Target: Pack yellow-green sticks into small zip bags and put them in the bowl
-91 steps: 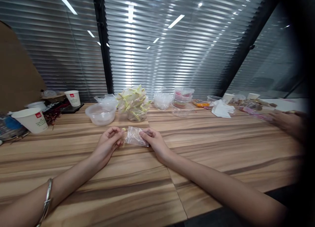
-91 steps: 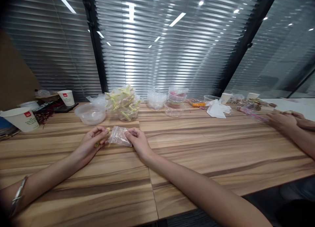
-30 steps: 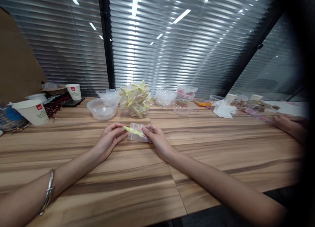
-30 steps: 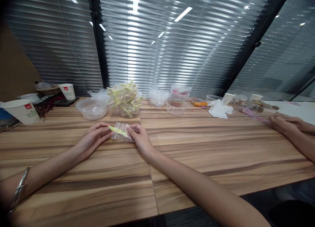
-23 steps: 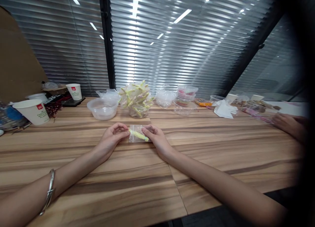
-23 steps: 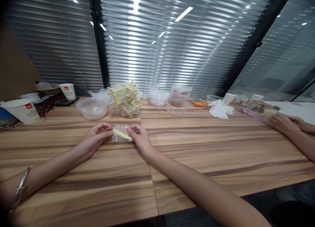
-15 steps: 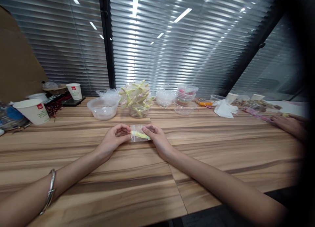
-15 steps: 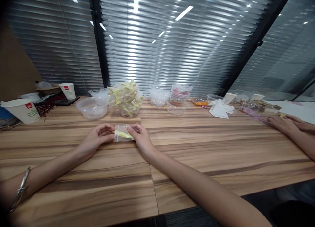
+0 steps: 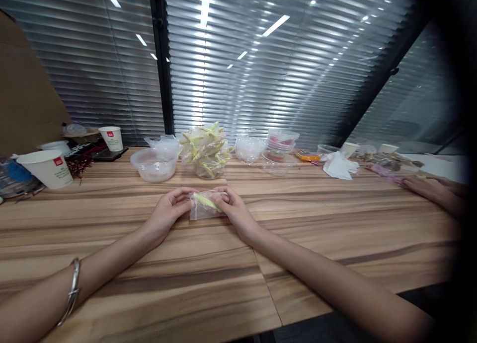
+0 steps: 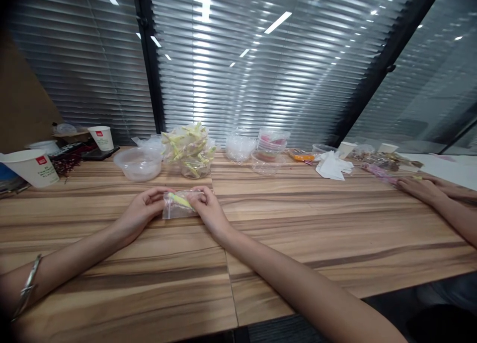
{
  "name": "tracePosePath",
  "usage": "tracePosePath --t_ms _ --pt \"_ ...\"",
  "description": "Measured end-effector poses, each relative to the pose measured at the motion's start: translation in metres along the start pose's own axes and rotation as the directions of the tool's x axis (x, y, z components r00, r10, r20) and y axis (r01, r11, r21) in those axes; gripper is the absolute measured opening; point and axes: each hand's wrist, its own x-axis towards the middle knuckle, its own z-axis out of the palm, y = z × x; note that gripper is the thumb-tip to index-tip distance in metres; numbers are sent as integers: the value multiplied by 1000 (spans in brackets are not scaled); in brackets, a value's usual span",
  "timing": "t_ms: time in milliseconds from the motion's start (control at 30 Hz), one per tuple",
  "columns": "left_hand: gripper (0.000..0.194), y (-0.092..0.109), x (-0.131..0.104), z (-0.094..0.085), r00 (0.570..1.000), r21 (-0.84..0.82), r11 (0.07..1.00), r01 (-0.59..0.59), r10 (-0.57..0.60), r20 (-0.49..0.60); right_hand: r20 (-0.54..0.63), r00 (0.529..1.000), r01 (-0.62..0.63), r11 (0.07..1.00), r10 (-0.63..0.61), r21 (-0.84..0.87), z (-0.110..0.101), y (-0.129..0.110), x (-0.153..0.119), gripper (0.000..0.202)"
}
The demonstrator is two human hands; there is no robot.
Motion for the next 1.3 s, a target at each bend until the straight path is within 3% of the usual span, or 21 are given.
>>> tracePosePath --t_ms 167,433,800,1067,1300 --pt "31 -3 4 -4 990 -82 997 -6 -6 -139 100 995 -25 999 22 30 0 0 -1 41" --pt "34 0 0 1 998 -11 999 -39 38 -44 25 999 -30 997 28 76 -1 0 2 41" --pt "34 -2 3 -5 997 -33 999 13 -15 -75 81 992 98 993 -92 -66 -1 6 0 32" --pt "35 -4 4 -5 992 -49 999 14 -20 -121 98 995 44 996 -36 -79 1 4 -2 36" --pt "34 -4 4 -7 991 -16 1000 2 -5 -137 119 990 82 996 -77 -38 -2 13 3 34"
